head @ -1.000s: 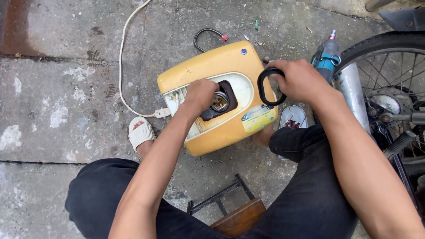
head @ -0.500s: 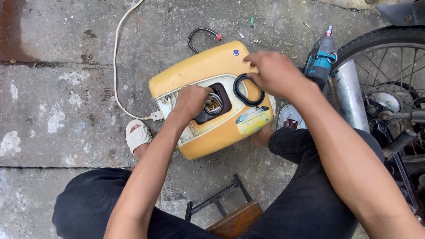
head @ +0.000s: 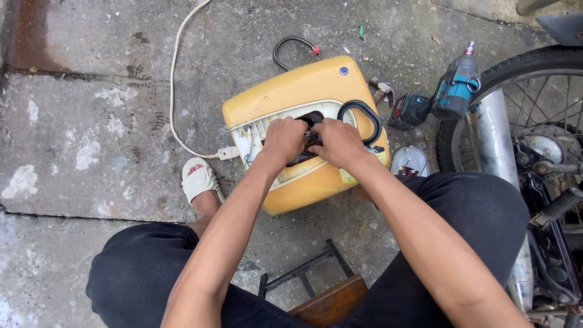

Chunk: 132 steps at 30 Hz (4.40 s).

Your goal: The person uses a power drill to remove screws from a yellow appliance, then removes the internal heating element and a rubber gasket. They place the gasket onto the heating element and hold the assembly.

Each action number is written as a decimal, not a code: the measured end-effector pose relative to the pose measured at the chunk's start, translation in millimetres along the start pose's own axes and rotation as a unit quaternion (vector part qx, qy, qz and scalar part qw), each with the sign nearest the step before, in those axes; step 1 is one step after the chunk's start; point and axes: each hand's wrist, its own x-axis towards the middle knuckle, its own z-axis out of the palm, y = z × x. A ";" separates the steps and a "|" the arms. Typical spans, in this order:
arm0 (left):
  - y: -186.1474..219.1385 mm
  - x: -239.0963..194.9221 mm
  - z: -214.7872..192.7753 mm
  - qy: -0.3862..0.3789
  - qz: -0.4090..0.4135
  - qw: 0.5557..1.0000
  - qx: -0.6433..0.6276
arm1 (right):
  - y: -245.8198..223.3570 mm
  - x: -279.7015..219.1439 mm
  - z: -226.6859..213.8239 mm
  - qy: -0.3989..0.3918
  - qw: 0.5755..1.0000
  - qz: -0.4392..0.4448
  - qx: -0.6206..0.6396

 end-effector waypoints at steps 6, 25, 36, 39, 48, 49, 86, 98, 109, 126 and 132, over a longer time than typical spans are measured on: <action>6.2 4.9 -13.7 0.016 0.005 0.999 0.031 | 5.3 -5.1 8.7 0.044 0.992 0.031 0.114; 14.3 23.5 -1.0 -0.008 0.044 0.995 0.092 | 14.6 -0.4 45.1 0.117 0.988 0.030 0.101; 38.7 21.7 40.2 -0.055 0.051 0.973 0.218 | 19.4 -52.2 41.2 0.396 0.899 0.017 0.185; 34.7 23.4 37.9 -0.059 0.018 0.984 0.167 | 23.7 -51.9 64.3 0.429 0.885 -0.039 0.176; 61.5 16.7 -29.1 -0.160 -0.233 0.958 -0.035 | 13.5 -48.4 74.0 0.449 0.885 -0.030 0.116; 61.8 18.2 -34.9 -0.170 -0.301 0.933 -0.096 | 13.3 -48.8 73.9 0.454 0.883 -0.033 0.114; 24.7 -47.6 -39.7 0.062 -0.087 0.973 -0.204 | 14.4 -48.7 74.0 0.466 0.879 -0.040 0.095; 30.3 -2.2 10.7 0.033 -0.040 0.998 0.045 | 15.8 -47.7 76.7 0.466 0.879 -0.039 0.092; 21.1 5.0 18.0 -0.001 -0.060 0.998 0.004 | 15.0 -47.8 76.0 0.454 0.885 -0.030 0.096; 18.4 17.6 44.7 0.025 -0.007 0.999 0.026 | -0.2 15.5 22.4 0.059 0.995 0.067 -0.049; 12.7 16.5 41.0 0.023 -0.001 1.000 0.016 | -10.7 33.9 29.8 0.032 0.988 0.133 -0.068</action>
